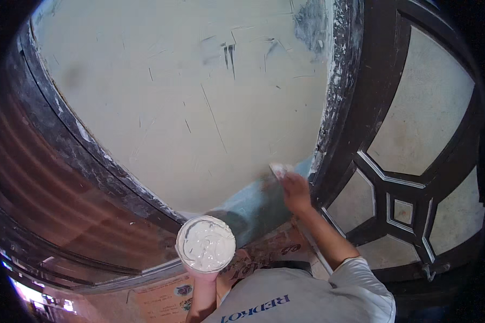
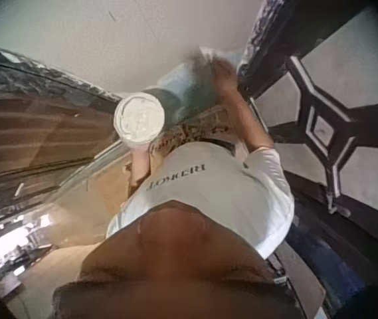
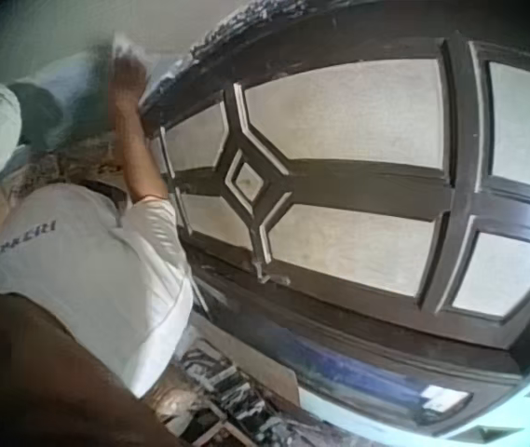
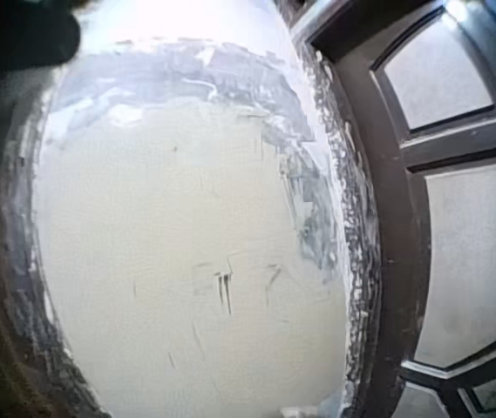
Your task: The person applies and smooths plaster or filler onto a wall using a putty knife or spatula.
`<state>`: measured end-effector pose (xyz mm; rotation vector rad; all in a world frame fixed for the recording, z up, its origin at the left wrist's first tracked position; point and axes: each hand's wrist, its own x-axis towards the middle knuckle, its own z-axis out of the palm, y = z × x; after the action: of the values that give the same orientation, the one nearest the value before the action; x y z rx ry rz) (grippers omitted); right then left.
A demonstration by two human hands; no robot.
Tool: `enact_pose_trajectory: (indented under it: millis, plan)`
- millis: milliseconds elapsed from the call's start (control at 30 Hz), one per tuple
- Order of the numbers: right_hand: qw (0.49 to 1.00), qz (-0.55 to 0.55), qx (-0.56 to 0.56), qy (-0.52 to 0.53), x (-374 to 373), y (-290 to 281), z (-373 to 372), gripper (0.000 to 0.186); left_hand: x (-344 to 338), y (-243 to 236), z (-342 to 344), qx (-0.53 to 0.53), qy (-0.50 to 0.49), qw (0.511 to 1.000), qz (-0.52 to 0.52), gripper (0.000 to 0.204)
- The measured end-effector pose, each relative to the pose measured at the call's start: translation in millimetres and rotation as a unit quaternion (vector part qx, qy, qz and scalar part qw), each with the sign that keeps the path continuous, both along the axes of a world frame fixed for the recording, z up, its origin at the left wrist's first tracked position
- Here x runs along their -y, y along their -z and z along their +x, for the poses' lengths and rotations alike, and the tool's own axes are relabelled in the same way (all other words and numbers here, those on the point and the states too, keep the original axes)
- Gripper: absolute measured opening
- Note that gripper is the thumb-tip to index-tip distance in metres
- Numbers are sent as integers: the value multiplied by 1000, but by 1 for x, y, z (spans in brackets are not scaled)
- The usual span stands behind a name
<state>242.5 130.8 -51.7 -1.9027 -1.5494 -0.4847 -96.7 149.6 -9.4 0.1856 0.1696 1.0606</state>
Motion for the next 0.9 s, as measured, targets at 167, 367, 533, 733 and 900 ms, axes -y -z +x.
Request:
enact_pose_trajectory:
  millis: [167,367,533,733,900]
  plan:
    - [953,285,97,-37,-37,-206,24,42,3,-17,26,19,26,999,-30,70]
    - [917,335,208,-66,-95,-288,-11,38,7,-22,36,-6,37,999,25,67]
    - [961,144,233,-37,-100,-157,-43,45,3,-9,28,-75,-15,997,11,70]
    - [976,-114,139,-120,-20,64,-52,52,5,0,13,-66,-12,998,18,70]
    - [965,-160,99,-180,-1,34,-44,55,0,10,1,-29,3,1000,-5,72]
